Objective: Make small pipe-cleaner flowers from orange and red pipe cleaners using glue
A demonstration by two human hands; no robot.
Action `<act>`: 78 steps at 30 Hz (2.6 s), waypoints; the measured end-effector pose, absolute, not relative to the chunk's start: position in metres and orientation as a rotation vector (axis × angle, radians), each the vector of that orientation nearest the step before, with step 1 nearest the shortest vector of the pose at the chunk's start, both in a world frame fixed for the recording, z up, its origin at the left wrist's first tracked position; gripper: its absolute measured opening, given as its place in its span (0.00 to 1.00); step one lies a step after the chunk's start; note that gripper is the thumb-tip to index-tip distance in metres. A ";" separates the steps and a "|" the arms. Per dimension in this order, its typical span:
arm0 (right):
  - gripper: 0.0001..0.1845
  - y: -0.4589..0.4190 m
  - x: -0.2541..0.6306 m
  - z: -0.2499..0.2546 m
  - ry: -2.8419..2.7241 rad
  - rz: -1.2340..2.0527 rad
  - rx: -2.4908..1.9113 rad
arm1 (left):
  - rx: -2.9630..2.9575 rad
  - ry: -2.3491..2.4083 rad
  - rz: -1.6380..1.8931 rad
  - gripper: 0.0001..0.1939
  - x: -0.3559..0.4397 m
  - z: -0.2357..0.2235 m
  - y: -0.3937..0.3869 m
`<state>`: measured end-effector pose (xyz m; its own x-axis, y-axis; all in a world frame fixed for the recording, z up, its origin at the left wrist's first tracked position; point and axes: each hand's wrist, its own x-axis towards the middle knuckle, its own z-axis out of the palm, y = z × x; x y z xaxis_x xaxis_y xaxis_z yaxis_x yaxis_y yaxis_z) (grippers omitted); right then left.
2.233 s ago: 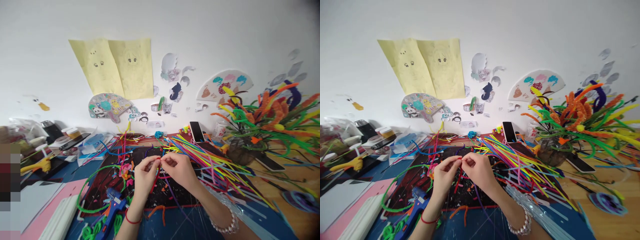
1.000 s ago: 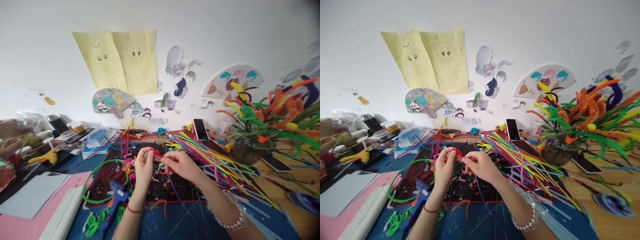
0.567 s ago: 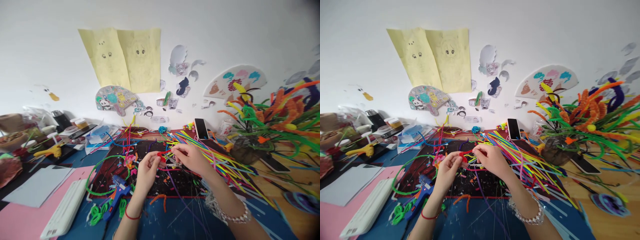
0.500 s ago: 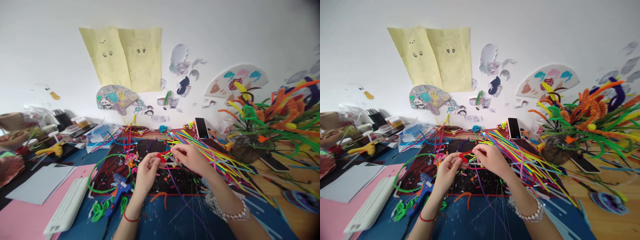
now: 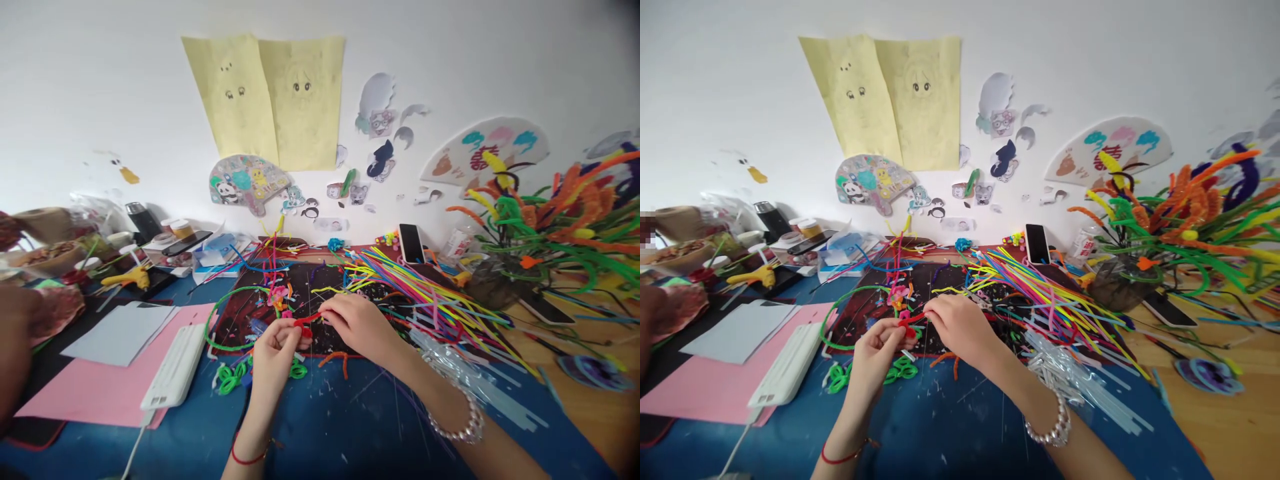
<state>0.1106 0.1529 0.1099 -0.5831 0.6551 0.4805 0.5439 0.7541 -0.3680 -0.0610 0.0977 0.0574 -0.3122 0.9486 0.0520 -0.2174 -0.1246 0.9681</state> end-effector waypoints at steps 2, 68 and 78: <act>0.09 0.144 0.105 0.110 -2.305 0.248 -0.908 | 0.929 1.217 1.630 0.13 -0.065 0.054 0.092; 0.10 0.068 0.078 0.041 -1.178 1.005 -1.156 | 0.735 1.305 1.817 0.06 0.000 0.030 0.071; 0.12 0.062 0.075 0.041 -0.915 1.162 -1.115 | 0.691 1.114 1.807 0.05 0.010 0.020 0.060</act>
<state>0.0747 0.0624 0.0411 0.1850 0.9827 -0.0081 -0.2227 0.0339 -0.9743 0.0096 0.0595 0.0202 -0.4596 0.8880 0.0109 -0.3893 -0.2126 0.8962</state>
